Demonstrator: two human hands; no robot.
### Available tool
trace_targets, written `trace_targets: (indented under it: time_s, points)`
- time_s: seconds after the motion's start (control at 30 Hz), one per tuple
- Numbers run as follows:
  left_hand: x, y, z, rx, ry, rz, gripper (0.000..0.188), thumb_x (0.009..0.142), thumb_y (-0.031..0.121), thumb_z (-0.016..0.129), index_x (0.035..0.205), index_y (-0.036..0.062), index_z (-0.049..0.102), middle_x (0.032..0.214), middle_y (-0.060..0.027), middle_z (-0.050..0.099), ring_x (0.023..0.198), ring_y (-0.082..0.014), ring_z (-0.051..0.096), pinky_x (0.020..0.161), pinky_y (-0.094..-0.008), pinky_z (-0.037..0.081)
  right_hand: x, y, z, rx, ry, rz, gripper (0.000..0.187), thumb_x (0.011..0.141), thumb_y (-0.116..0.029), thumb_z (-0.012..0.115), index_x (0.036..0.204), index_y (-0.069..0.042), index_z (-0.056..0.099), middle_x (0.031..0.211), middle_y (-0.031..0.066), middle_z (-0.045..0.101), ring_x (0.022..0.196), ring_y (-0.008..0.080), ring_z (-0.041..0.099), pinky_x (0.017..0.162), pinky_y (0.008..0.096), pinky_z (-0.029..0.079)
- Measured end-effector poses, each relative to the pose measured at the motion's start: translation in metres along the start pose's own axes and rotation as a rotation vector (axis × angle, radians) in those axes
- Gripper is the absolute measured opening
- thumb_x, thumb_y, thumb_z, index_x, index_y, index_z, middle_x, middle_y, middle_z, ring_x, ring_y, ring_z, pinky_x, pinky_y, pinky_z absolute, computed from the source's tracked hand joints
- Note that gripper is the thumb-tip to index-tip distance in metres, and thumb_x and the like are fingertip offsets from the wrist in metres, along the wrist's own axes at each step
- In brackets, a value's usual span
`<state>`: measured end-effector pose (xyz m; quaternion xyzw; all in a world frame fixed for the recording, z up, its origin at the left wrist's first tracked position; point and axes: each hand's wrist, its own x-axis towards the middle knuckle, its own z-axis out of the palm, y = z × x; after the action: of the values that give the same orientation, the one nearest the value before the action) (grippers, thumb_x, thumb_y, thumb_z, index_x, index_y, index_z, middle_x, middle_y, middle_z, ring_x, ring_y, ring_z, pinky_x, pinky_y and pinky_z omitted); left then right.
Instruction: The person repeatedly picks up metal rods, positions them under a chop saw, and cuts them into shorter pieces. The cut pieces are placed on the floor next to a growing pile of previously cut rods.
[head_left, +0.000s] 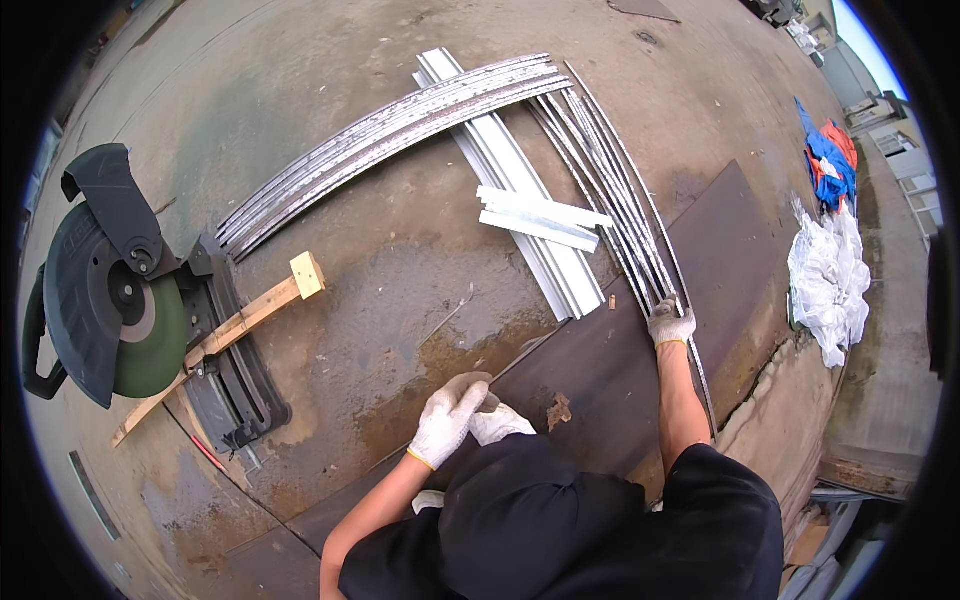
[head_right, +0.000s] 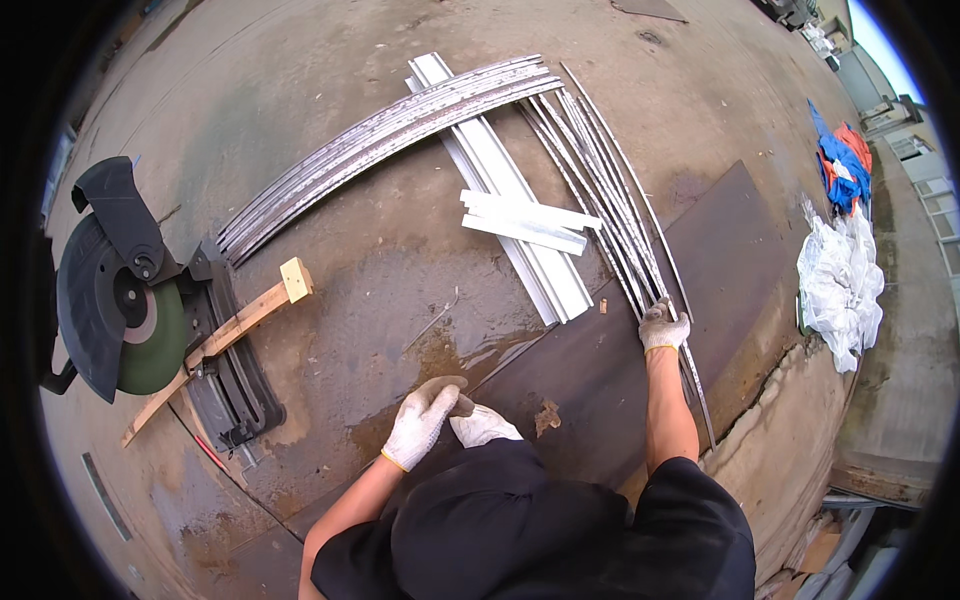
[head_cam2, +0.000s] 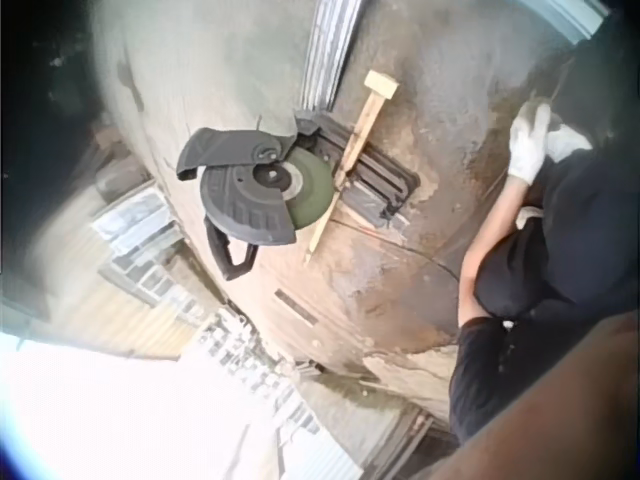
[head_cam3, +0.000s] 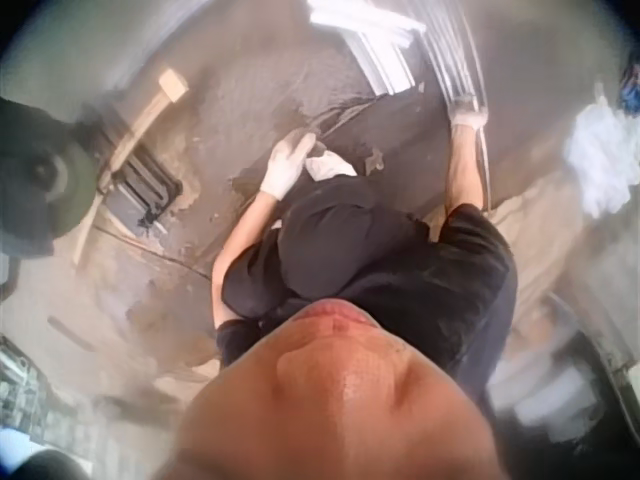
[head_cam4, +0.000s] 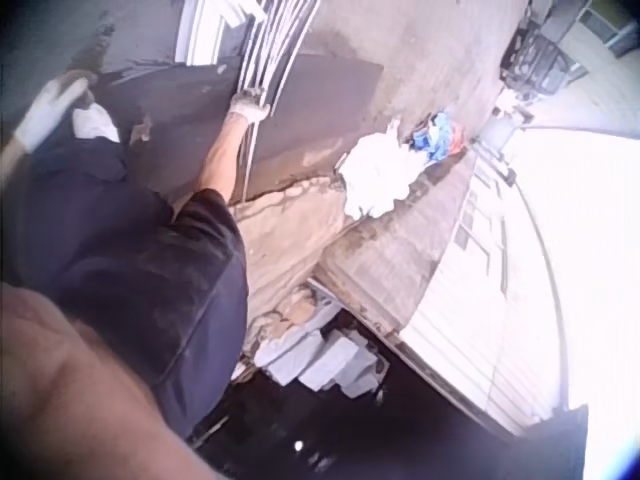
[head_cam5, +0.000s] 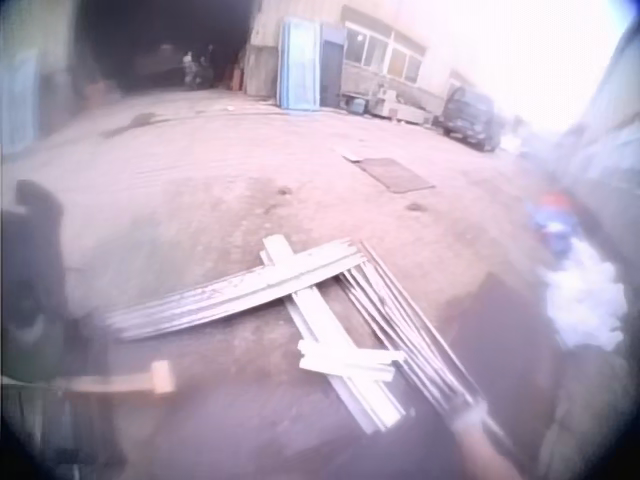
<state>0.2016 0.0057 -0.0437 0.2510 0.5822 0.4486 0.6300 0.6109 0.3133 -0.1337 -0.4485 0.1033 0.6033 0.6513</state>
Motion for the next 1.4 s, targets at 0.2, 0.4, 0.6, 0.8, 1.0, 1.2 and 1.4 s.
trace_targets:
  time_s: [0.2, 0.4, 0.6, 0.8, 1.0, 1.2, 1.4]
  points:
    - [0.0, 0.0, -0.014, -0.02, 0.047, -0.038, 0.039, 0.104, 0.028, 0.054, 0.127, -0.0027, 0.061, 0.102, -0.0132, 0.074, 0.097, -0.0194, 0.072, 0.089, -0.0323, 0.054, -0.038, 0.112, 0.143, -0.716, -0.539, 0.289, 0.04, 0.098, -0.039, 0.06, 0.109, -0.001, 0.066, 0.073, 0.0016, 0.06, 0.054, 0.0099, 0.05, 0.045, 0.0234, 0.041]
    - [0.009, 0.011, -0.021, 0.016, 0.063, -0.049, 0.038, 0.105, 0.027, 0.054, 0.129, -0.002, 0.06, 0.1, -0.0125, 0.073, 0.096, -0.0181, 0.069, 0.091, -0.0324, 0.053, -0.038, 0.331, 0.282, -1.64, -1.09, -0.765, 0.027, 0.089, -0.028, 0.071, 0.098, -0.002, 0.069, 0.074, 0.014, 0.068, 0.066, 0.0247, 0.067, 0.065, 0.0387, 0.056]
    - [0.005, 0.009, -0.035, -0.065, 0.181, -0.075, 0.035, 0.102, 0.023, 0.06, 0.127, -0.0017, 0.062, 0.105, -0.0139, 0.074, 0.098, -0.0183, 0.072, 0.089, -0.0313, 0.055, -0.017, 0.437, 0.344, -2.375, -1.453, -1.968, 0.027, 0.091, -0.016, 0.062, 0.115, -0.003, 0.061, 0.114, 0.0198, 0.064, 0.105, 0.0342, 0.065, 0.083, 0.0442, 0.055]
    - [-0.001, 0.01, -0.045, -0.075, 0.214, -0.044, 0.039, 0.103, 0.026, 0.057, 0.129, -0.0032, 0.06, 0.101, -0.014, 0.073, 0.097, -0.0181, 0.07, 0.089, -0.0315, 0.054, -0.017, 0.446, 0.355, -2.559, -1.798, -2.115, 0.02, 0.091, -0.011, 0.057, 0.108, -0.004, 0.064, 0.107, 0.0201, 0.068, 0.096, 0.0326, 0.071, 0.078, 0.0434, 0.057]
    - [0.0, 0.004, -0.051, -0.101, 0.192, -0.035, 0.038, 0.103, 0.027, 0.057, 0.129, -0.0012, 0.06, 0.109, -0.0133, 0.072, 0.1, -0.0177, 0.07, 0.092, -0.0326, 0.055, -0.051, 0.413, 0.36, -2.427, -1.971, -1.602, 0.023, 0.078, -0.017, 0.067, 0.097, -0.005, 0.066, 0.091, 0.0193, 0.067, 0.084, 0.0395, 0.068, 0.075, 0.0485, 0.055]
    - [-0.004, 0.015, -0.055, -0.171, 0.167, 0.01, 0.04, 0.104, 0.031, 0.058, 0.128, -0.0003, 0.061, 0.104, -0.0117, 0.074, 0.099, -0.0174, 0.07, 0.091, -0.0326, 0.055, -0.111, 0.342, 0.312, -2.343, -1.661, -0.596, 0.028, 0.084, -0.017, 0.059, 0.096, 0.006, 0.069, 0.08, 0.0217, 0.069, 0.075, 0.0271, 0.068, 0.076, 0.0363, 0.053]
    - [-0.002, 0.021, -0.077, -0.108, 0.476, 0.251, 0.044, 0.104, 0.038, 0.054, 0.121, -0.0002, 0.066, 0.105, -0.0125, 0.073, 0.099, -0.0188, 0.067, 0.093, -0.0325, 0.051, -0.179, 0.227, 0.231, -2.247, -1.469, -0.465, 0.023, 0.089, -0.018, 0.071, 0.08, 0.004, 0.068, 0.063, 0.0009, 0.055, 0.06, 0.0084, 0.045, 0.055, 0.0294, 0.04]
